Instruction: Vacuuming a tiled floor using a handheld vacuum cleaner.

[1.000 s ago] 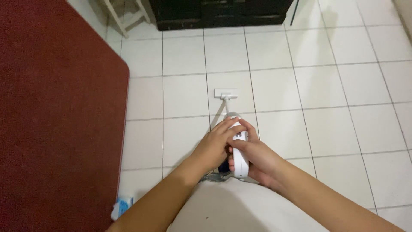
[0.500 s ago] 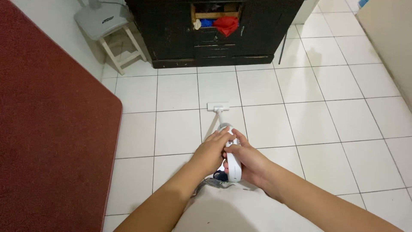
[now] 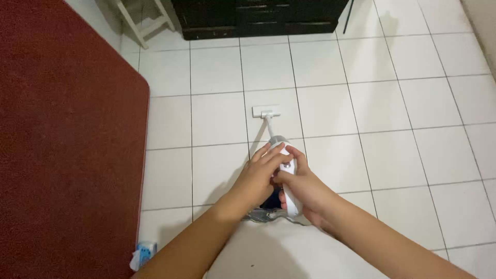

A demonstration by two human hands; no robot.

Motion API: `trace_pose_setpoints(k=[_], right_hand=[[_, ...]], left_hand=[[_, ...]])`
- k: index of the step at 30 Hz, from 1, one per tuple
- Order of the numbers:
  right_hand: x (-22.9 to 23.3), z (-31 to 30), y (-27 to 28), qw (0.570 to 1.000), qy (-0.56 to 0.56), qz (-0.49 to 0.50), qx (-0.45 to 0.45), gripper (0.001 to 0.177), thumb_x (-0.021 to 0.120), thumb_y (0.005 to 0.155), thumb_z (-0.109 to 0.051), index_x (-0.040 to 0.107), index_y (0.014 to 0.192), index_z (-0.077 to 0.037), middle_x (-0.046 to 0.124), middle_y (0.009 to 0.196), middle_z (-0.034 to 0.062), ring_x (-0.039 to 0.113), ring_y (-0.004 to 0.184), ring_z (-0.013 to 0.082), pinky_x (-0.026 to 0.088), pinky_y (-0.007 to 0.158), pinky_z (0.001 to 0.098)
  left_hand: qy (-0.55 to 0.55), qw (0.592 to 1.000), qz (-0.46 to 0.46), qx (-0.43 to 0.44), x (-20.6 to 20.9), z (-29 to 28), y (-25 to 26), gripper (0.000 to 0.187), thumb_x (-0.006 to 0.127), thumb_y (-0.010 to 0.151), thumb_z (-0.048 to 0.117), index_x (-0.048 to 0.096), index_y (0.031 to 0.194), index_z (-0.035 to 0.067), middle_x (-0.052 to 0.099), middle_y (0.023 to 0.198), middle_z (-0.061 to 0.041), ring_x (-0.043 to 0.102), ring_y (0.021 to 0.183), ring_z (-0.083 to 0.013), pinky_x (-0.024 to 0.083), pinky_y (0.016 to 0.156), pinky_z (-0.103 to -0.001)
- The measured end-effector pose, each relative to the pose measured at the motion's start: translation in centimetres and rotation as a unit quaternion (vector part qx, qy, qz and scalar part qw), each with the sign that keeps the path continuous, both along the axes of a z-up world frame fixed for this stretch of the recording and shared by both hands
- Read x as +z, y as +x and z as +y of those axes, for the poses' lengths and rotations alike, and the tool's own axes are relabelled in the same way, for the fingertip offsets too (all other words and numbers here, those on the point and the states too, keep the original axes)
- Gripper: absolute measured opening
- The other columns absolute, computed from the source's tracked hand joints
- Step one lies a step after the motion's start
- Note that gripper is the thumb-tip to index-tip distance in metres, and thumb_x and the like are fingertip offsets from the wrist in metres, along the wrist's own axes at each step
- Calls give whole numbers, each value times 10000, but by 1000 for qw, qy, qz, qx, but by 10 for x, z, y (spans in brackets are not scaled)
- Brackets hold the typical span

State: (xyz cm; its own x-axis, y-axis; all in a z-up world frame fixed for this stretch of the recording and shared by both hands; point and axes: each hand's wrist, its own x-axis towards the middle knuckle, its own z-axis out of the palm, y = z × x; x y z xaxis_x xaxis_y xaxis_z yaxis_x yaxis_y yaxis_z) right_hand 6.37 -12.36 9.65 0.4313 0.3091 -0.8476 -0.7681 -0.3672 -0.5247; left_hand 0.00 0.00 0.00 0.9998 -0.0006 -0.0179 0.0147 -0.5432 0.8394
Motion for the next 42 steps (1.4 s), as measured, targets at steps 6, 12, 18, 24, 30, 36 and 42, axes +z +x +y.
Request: trace_pose_setpoints(k=[6,12,18,24,30,36,42], right_hand=[[24,-22,-50,1000,-5,19,-10,892,607,888,-103,157,1620,-344,619,914,123,541,635,170,458,531,342],[48,-26,-80,1000,30,-2,-7,909,556,824,-30,183,1615,-276,604,899,106,559,645,186,484,537,336],[34,-15,-70,999,31,14,-8,897,543,844,-69,164,1615,-327,618,951,105,535,642,184,477,542,344],[0,2,-22,997,68,42,-5,936,551,831,-13,207,1596,-427,624,1016,87,544,672,182,493,559,330],[-24,23,33,998,41,55,4,965,538,850,0,151,1586,-489,598,921,116,540,604,215,477,518,386],[-61,38,74,996,78,46,-5,978,497,852,9,83,1602,-463,580,887,145,547,587,211,493,509,370],[-71,43,79,996,78,39,-14,976,510,849,23,108,1601,-452,608,895,114,557,608,200,499,513,360]], left_hand=[[6,998,-58,-3,27,-18,-53,741,687,684,-70,581,1379,164,439,1580,-116,381,1447,-392,356,1143,-498],[-4,990,-144,-3,32,-17,-86,644,749,825,58,551,1427,175,512,1549,-103,481,1423,-377,433,1167,-467],[29,993,-115,5,18,-11,-77,610,712,824,20,567,1402,152,487,1554,-126,453,1434,-390,414,1145,-476],[46,999,-24,5,14,10,-31,663,672,784,-30,540,1404,169,454,1577,-97,434,1431,-379,413,1113,-466],[64,998,16,17,-20,22,23,662,653,839,-11,505,1448,201,397,1623,-71,406,1451,-366,422,1116,-470],[106,977,187,1,6,38,69,792,650,808,-9,405,1498,291,223,1683,4,435,1406,-315,449,1037,-512],[123,973,194,-7,-5,44,81,786,684,817,33,408,1506,293,240,1672,-12,447,1389,-321,443,1056,-498]])
